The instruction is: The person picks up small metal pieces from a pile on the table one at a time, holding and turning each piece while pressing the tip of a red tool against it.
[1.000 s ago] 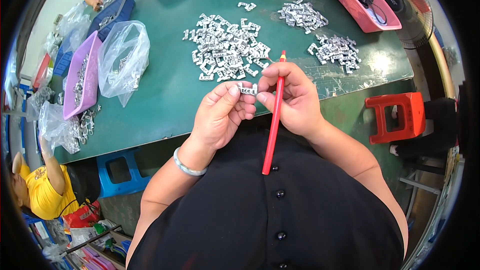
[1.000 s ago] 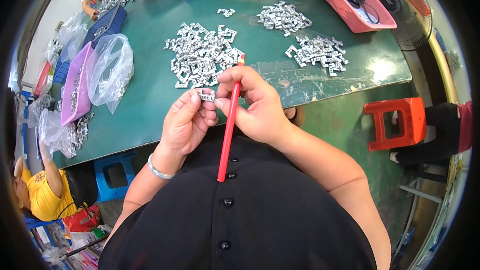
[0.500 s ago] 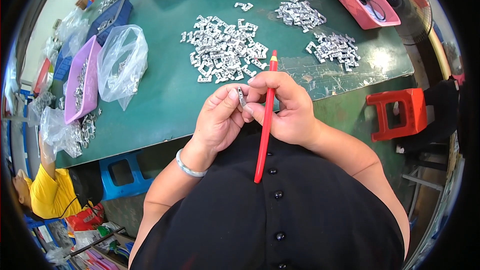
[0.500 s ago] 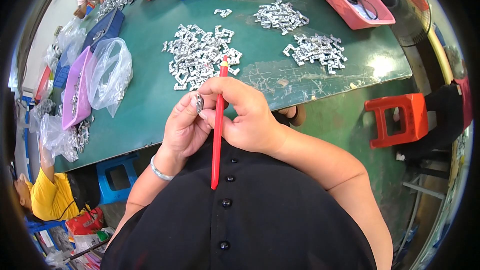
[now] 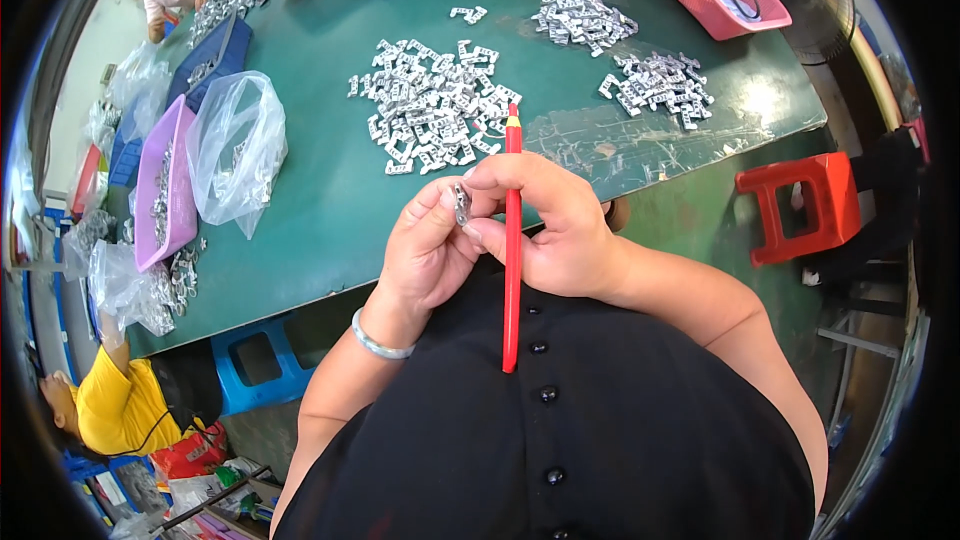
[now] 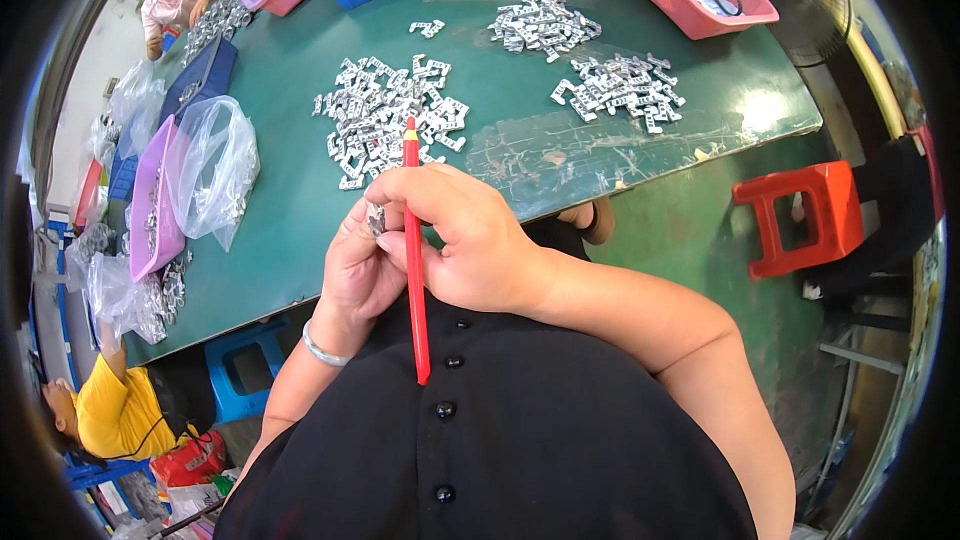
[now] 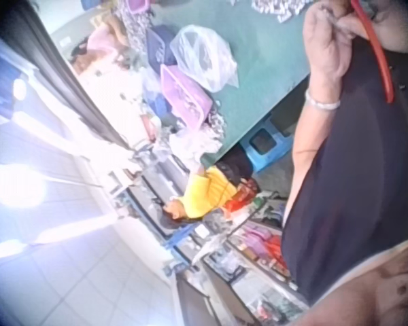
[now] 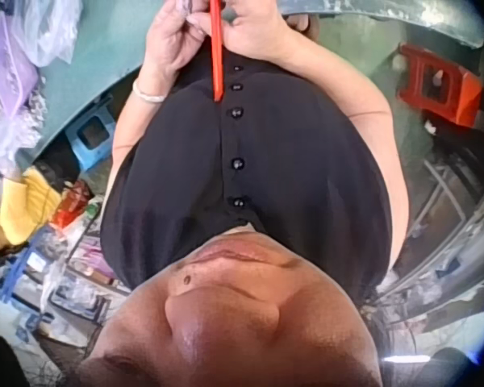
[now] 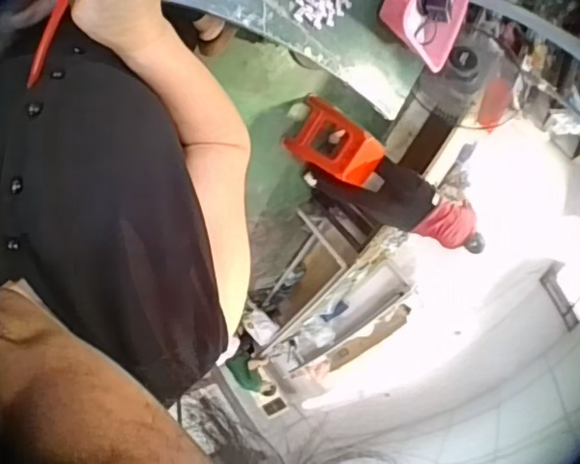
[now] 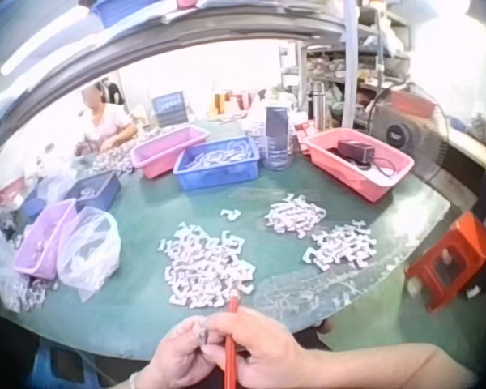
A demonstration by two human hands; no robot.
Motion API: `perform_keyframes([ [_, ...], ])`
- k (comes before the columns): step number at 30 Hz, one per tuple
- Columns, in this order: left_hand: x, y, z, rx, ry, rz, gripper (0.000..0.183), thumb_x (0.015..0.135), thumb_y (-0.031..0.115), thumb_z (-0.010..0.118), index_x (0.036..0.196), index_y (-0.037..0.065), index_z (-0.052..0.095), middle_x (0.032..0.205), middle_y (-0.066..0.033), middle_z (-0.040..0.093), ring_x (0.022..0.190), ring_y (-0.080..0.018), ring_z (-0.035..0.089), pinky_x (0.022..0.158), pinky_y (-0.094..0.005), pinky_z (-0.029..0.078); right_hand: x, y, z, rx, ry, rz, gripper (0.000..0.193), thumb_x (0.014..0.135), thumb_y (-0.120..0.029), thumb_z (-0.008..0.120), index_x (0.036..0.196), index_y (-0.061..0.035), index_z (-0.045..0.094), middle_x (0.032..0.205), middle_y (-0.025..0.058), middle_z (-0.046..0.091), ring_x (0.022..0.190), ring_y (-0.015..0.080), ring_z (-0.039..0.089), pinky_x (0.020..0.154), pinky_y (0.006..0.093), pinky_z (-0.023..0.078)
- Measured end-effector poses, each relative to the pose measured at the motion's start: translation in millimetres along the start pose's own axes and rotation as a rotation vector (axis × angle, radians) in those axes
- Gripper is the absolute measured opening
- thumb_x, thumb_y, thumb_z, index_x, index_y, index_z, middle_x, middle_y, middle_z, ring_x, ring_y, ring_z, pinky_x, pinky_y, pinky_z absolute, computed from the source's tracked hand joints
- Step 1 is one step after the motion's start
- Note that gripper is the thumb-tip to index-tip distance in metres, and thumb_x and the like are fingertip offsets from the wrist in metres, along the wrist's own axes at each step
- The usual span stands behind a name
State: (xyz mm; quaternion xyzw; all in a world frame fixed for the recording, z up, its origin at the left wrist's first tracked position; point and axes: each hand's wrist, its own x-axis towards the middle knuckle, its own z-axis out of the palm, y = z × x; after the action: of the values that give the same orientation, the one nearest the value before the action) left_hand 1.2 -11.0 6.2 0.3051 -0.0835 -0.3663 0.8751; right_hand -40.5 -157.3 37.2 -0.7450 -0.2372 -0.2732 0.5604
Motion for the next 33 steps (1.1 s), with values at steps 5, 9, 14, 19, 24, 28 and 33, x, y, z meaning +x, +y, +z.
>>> perform_keyframes([
  [5,1.2,0.3,-0.4,-0.032,-0.066,-0.001,0.025,0.09,0.018,0.044,0.106,-0.001,0.051,0.1,-0.0143,0.057,0.087,-0.0198,0.057,0.073,-0.0298,0.048,0.9,-1.8,-1.1,-0.024,0.021,-0.039,0.04,0.065,0.007,0.066,0.101,-0.0011,0.049,0.078,0.0071,0.055,0.068,0.0146,0.057,0.064,0.0266,0.046],
  [9,2.0,-1.7,-3.6,-0.052,-0.107,0.013,0.026,0.09,0.018,0.044,0.105,-0.002,0.051,0.1,-0.0147,0.057,0.087,-0.0205,0.057,0.073,-0.0295,0.048,0.6,-1.6,-2.2,-0.051,0.02,-0.046,0.041,0.064,0.007,0.067,0.1,-0.0012,0.049,0.079,0.0073,0.055,0.068,0.015,0.057,0.064,0.0266,0.046],
  [14,3.1,-1.5,0.0,0.052,-0.006,0.017,0.023,0.09,0.017,0.044,0.102,0.0,0.053,0.091,-0.0096,0.059,0.076,-0.0152,0.057,0.066,-0.0267,0.047,-1.8,0.6,-2.8,-0.031,0.008,-0.002,0.04,0.067,0.007,0.065,0.102,-0.0013,0.048,0.079,0.0065,0.055,0.069,0.0132,0.056,0.065,0.0257,0.046],
  [19,2.9,1.7,-1.2,0.062,0.052,0.043,0.02,0.09,0.017,0.045,0.098,0.002,0.056,0.078,-0.0044,0.06,0.066,-0.0122,0.056,0.061,-0.0256,0.046,-8.9,9.0,-4.6,0.256,0.093,0.286,0.031,0.074,0.007,0.057,0.102,-0.0026,0.047,0.076,0.0045,0.053,0.074,0.0109,0.054,0.069,0.0242,0.045],
  [24,-1.7,5.7,5.2,0.055,0.081,0.06,0.018,0.089,0.016,0.047,0.095,0.003,0.057,0.076,-0.0041,0.06,0.064,-0.0122,0.056,0.058,-0.0244,0.046,-10.1,13.4,-3.1,0.353,0.108,0.386,0.03,0.076,0.005,0.056,0.103,-0.0028,0.047,0.078,0.0038,0.053,0.074,0.0101,0.054,0.069,0.0238,0.045],
  [28,-6.8,23.1,7.0,0.242,0.188,0.164,0.017,0.088,0.016,0.049,0.094,0.002,0.057,0.074,-0.0047,0.06,0.062,-0.012,0.056,0.058,-0.024,0.046,-11.9,23.7,-7.6,0.277,0.142,0.318,0.029,0.075,0.003,0.058,0.102,-0.0033,0.047,0.078,0.0043,0.056,0.073,0.0107,0.055,0.069,0.0249,0.045],
  [33,-6.2,90.5,-2.4,0.876,0.561,0.744,0.014,0.085,0.01,0.053,0.09,-0.001,0.058,0.072,-0.0051,0.059,0.06,-0.0098,0.054,0.055,-0.0225,0.044,-24.8,43.0,-21.0,0.055,0.174,0.297,0.029,0.075,0.004,0.057,0.102,-0.0034,0.048,0.077,0.0056,0.057,0.073,0.0113,0.056,0.067,0.0252,0.045],
])
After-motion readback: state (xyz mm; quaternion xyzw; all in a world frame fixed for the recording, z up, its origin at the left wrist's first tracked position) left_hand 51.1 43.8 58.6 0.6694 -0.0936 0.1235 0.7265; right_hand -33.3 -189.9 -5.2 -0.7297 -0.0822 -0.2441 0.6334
